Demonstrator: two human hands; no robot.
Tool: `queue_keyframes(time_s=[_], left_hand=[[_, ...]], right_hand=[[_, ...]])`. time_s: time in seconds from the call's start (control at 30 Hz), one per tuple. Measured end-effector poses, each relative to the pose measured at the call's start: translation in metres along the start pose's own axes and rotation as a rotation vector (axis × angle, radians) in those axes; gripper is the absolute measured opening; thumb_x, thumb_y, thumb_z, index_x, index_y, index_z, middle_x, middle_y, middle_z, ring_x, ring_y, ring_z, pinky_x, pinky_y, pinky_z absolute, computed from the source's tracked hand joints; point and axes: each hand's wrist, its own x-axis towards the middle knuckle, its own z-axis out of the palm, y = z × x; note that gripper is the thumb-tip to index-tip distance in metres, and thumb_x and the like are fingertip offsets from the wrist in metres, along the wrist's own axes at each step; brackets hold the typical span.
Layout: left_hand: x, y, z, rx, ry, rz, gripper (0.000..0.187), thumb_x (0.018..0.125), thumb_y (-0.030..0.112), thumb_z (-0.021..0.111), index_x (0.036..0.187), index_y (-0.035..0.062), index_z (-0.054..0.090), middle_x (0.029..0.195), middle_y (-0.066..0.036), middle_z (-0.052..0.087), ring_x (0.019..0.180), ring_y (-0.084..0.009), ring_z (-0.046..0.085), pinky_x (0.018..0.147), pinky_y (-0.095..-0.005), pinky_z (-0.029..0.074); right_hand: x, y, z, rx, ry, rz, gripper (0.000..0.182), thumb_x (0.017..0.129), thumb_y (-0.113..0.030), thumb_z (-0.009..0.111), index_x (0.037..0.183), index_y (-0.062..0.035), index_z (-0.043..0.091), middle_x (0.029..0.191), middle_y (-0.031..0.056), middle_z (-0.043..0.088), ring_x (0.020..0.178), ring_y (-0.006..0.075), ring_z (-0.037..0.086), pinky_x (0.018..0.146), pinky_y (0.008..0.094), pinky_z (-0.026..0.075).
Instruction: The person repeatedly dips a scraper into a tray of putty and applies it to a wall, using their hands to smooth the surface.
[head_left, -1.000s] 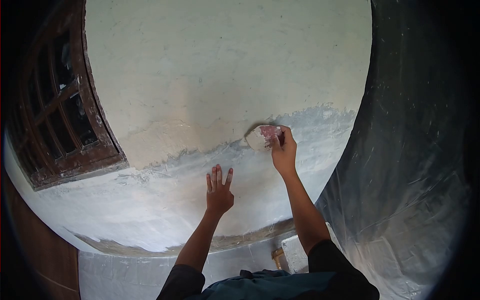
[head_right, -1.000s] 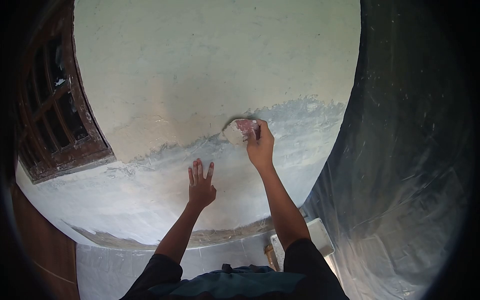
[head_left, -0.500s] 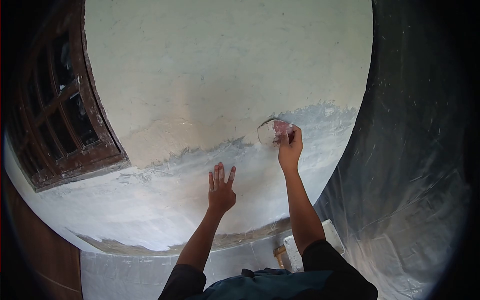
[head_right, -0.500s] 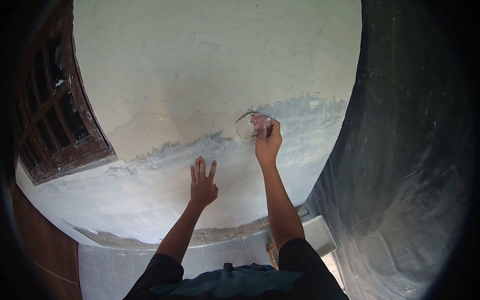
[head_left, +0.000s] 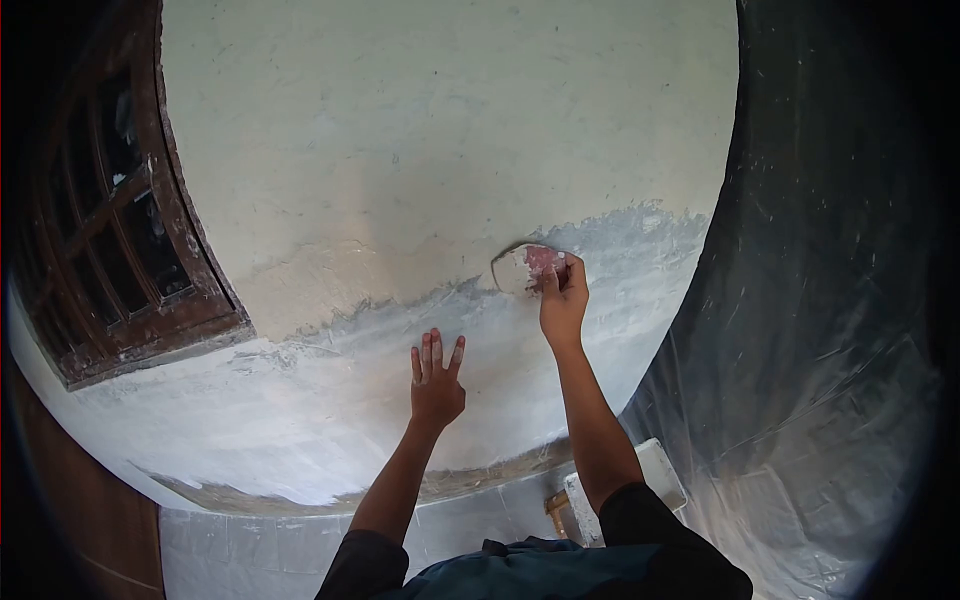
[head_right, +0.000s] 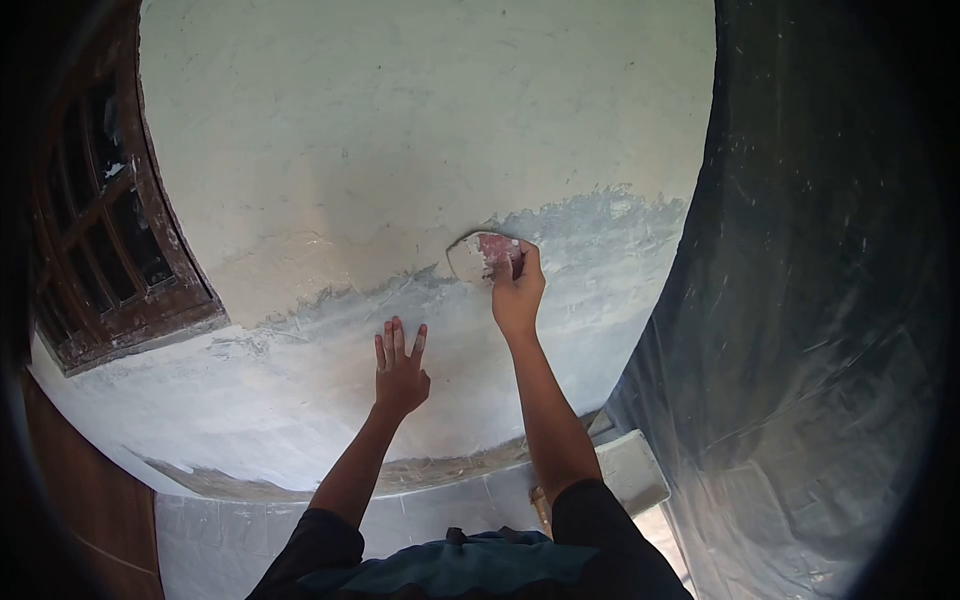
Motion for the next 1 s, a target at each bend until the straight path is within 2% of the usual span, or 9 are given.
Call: queue_keyframes(time_s=[0.07,0.2,0.27,0.47,0.6,0.67,0.77,0.93,1.0], left_hand=[[0.001,0.000,-0.002,-0.009,-0.013,-0.013,0.082,0.073,0.014,0.058,0.146,0.0111,0.020,0.148,-0.031,0.003,0.139,-0.0447,0.003,0.111,-0.0565,0.007],[0.002,-0.003,-0.001,0.003,-0.005,-0.003,0.083,0.073,0.015,0.058,0.146,0.0117,0.019,0.148,-0.031,0.003,0.139,-0.0448,0.003,0.111,-0.0565,0.007],[0.000,-0.002,-0.002,0.007,-0.014,-0.002,0.083,0.073,0.015,0.058,0.146,0.0120,0.019,0.148,-0.031,0.004,0.139,-0.0444,0.003,0.111,-0.0560,0.008],[-0.002,-0.005,-0.006,0.006,-0.024,0.011,0.081,0.074,0.013,0.057,0.146,0.0131,0.020,0.148,-0.031,0.004,0.139,-0.0432,0.003,0.111,-0.0553,0.008],[-0.001,-0.003,0.001,0.029,-0.004,0.004,0.081,0.074,0.013,0.056,0.146,0.0137,0.021,0.148,-0.031,0.004,0.139,-0.0436,0.004,0.111,-0.0555,0.008],[-0.001,-0.002,0.002,0.032,0.016,-0.004,0.081,0.073,0.013,0.056,0.146,0.0135,0.022,0.148,-0.031,0.005,0.139,-0.0438,0.004,0.111,-0.0555,0.008],[0.000,0.001,-0.007,-0.084,0.025,-0.039,0.076,0.074,0.007,0.050,0.146,0.0171,0.025,0.151,-0.025,0.009,0.141,-0.0379,0.007,0.112,-0.0527,0.008],[0.001,0.004,-0.002,-0.057,0.020,-0.056,0.077,0.074,0.008,0.051,0.146,0.0170,0.024,0.151,-0.025,0.008,0.141,-0.0381,0.006,0.112,-0.0529,0.006],[0.001,0.006,-0.005,-0.061,0.023,-0.062,0.077,0.074,0.008,0.051,0.146,0.0170,0.024,0.151,-0.025,0.007,0.141,-0.0382,0.005,0.112,-0.0528,0.006]], right_hand=[[0.006,0.001,0.000,-0.034,0.017,-0.040,0.021,0.088,0.004,0.048,0.108,0.0021,0.050,0.091,0.0056,0.054,0.079,0.0111,0.051,0.075,0.0257,0.043],[0.020,0.002,-0.016,0.187,0.260,0.094,0.023,0.086,0.003,0.052,0.109,0.0027,0.051,0.084,0.0065,0.056,0.078,0.0111,0.051,0.073,0.0244,0.042],[0.015,0.002,-0.019,0.006,0.000,0.117,0.023,0.086,0.004,0.051,0.109,0.0030,0.051,0.085,0.0069,0.056,0.077,0.0113,0.051,0.072,0.0245,0.043],[0.050,-0.025,-0.024,0.070,0.096,-0.007,0.025,0.087,0.005,0.049,0.111,0.0025,0.050,0.085,0.0066,0.057,0.076,0.0115,0.052,0.071,0.0249,0.044],[0.036,-0.021,-0.014,-0.155,-0.192,-0.148,0.024,0.085,0.006,0.050,0.108,0.0025,0.051,0.085,0.0068,0.057,0.075,0.0118,0.053,0.070,0.0247,0.044],[0.036,-0.012,-0.014,-0.177,-0.187,-0.178,0.023,0.085,0.006,0.050,0.107,0.0026,0.052,0.086,0.0075,0.058,0.076,0.0119,0.054,0.070,0.0245,0.044],[0.048,-0.011,-0.022,0.072,0.112,0.017,0.024,0.085,0.006,0.049,0.109,0.0021,0.051,0.086,0.0076,0.058,0.076,0.0115,0.053,0.069,0.0241,0.044],[0.025,-0.002,-0.006,-0.063,0.012,-0.040,0.022,0.086,0.003,0.052,0.107,0.0012,0.051,0.084,0.0067,0.056,0.073,0.0106,0.051,0.069,0.0264,0.044],[0.026,0.005,-0.005,0.042,0.224,0.038,0.019,0.086,0.002,0.052,0.105,0.0009,0.051,0.082,0.0049,0.053,0.071,0.0103,0.047,0.068,0.0251,0.042]])
